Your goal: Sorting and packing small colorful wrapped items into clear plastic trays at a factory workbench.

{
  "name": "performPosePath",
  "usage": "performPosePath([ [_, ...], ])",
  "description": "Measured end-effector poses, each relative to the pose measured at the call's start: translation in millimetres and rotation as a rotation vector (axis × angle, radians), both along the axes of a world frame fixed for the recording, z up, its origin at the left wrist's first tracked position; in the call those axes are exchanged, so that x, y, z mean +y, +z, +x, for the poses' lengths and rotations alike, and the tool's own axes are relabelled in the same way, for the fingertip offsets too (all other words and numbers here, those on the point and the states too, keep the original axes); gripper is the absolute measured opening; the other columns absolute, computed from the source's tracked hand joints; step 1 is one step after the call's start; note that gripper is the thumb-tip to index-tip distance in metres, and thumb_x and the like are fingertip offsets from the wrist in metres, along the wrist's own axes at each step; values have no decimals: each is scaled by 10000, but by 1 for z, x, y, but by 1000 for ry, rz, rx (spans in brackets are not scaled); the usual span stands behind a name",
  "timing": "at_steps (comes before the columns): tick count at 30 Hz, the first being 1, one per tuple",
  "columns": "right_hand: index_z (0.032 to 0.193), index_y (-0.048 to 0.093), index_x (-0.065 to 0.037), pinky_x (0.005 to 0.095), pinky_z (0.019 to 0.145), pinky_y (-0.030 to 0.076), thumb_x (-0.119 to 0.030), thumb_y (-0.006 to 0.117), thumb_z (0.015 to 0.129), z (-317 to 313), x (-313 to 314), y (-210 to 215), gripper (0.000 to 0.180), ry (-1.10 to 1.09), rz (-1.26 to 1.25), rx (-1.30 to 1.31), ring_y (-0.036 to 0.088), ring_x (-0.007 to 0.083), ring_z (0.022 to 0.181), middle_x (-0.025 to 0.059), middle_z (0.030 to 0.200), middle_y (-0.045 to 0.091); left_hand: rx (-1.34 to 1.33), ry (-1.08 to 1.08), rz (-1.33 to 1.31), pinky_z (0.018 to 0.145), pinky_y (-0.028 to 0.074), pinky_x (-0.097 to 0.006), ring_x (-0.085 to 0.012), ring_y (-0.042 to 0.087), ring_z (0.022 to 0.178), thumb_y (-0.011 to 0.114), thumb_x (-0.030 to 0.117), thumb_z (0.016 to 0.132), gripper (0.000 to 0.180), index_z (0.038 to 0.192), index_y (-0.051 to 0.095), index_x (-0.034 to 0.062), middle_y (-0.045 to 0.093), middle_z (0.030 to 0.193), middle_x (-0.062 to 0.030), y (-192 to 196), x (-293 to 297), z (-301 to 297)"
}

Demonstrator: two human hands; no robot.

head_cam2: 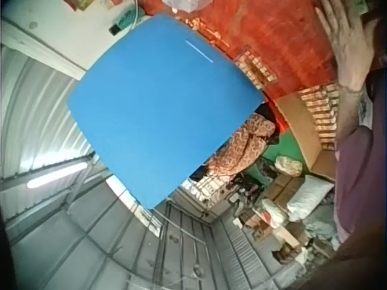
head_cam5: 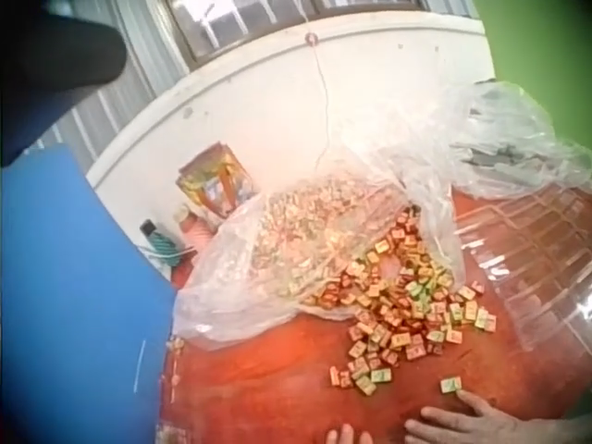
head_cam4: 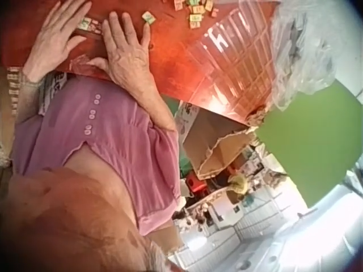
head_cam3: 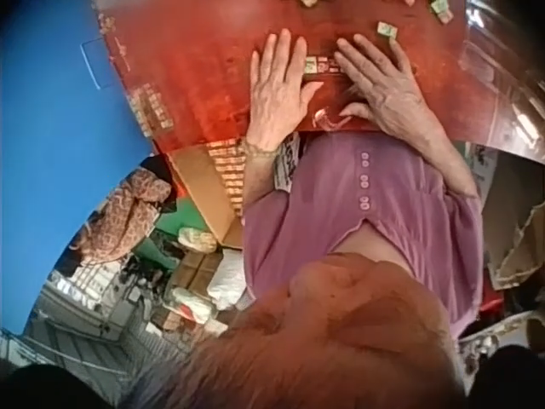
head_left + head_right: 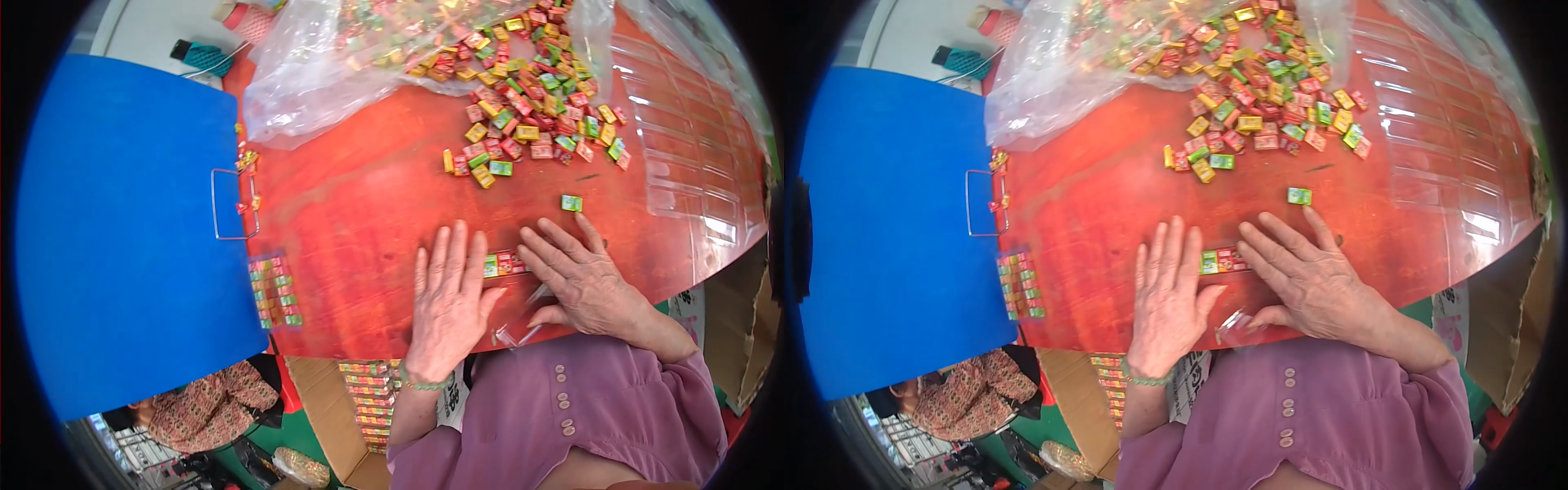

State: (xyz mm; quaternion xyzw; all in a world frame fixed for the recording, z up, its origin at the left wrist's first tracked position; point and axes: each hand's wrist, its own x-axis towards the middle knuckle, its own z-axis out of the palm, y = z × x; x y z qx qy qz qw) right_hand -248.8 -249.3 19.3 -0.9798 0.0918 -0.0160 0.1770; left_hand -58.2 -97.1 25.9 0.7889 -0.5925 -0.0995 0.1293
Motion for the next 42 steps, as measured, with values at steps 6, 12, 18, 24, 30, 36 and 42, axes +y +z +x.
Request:
performPosePath([
  [6, 1548, 441, -108, 652, 1252, 140, -671, 686, 782, -15, 0, -3, 982, 49, -39, 12, 285, 349, 1545, 114, 1632, 386, -26, 40, -44, 1232, 283, -542, -371, 327, 1525, 669, 307, 978, 675, 1539, 436, 14, 388, 1624, -180, -9, 10, 13],
  [12, 1560, 430, -147, 653, 1247, 161, -660, 678, 798, -17, -2, -4, 951, 67, -13, 6, 270, 361, 1547, 118, 1652, 348, -141, 265, 6, 1241, 268, -533, -372, 324, 1527, 622, 332, 1009, 670, 1552, 408, 3, 379, 1629, -195, -10, 40, 30],
  [18, 1558, 425, -137, 630, 1246, 193, -596, 714, 814, -17, -3, -6, 920, 8, 44, -44, 281, 377, 1540, 158, 1645, 343, -310, 641, 69, 1215, 306, -542, -410, 324, 1517, 611, 297, 1023, 675, 1538, 378, -73, 335, 1625, -276, -16, 73, 45],
  [24, 1401, 568, -43, 588, 1197, 328, -404, 803, 830, -17, -6, -1, 715, -33, 13, -191, 422, 387, 1459, 200, 1543, 467, -285, 689, -190, 1240, 261, -542, -464, 247, 1532, 631, 202, 1003, 686, 1566, 336, -52, 210, 1672, -280, -12, 59, 38],
  [30, 1254, 653, -8, 537, 1127, 442, -332, 770, 884, -17, -5, -6, 506, 23, 56, -317, 476, 386, 1416, 219, 1458, 544, -329, 419, 9, 1230, 267, -557, -427, 281, 1532, 609, 336, 1026, 660, 1549, 408, -12, 314, 1659, -212, -9, 42, 47],
  [36, 1236, 632, 28, 510, 1145, 432, -267, 658, 945, -1, 5, -10, 415, 16, 30, -301, 452, 395, 1434, 250, 1459, 523, -373, 513, 5, 1227, 279, -545, -419, 321, 1516, 551, 386, 1058, 653, 1550, 405, -20, 351, 1643, -210, -24, 55, 74],
  [42, 1227, 616, 63, 480, 1170, 407, -182, 579, 910, 26, 10, -12, 402, -34, 33, -329, 453, 411, 1434, 271, 1449, 523, -308, 431, -79, 1233, 278, -532, -445, 313, 1510, 583, 360, 1047, 671, 1535, 397, -61, 335, 1627, -272, -3, 44, 62],
])
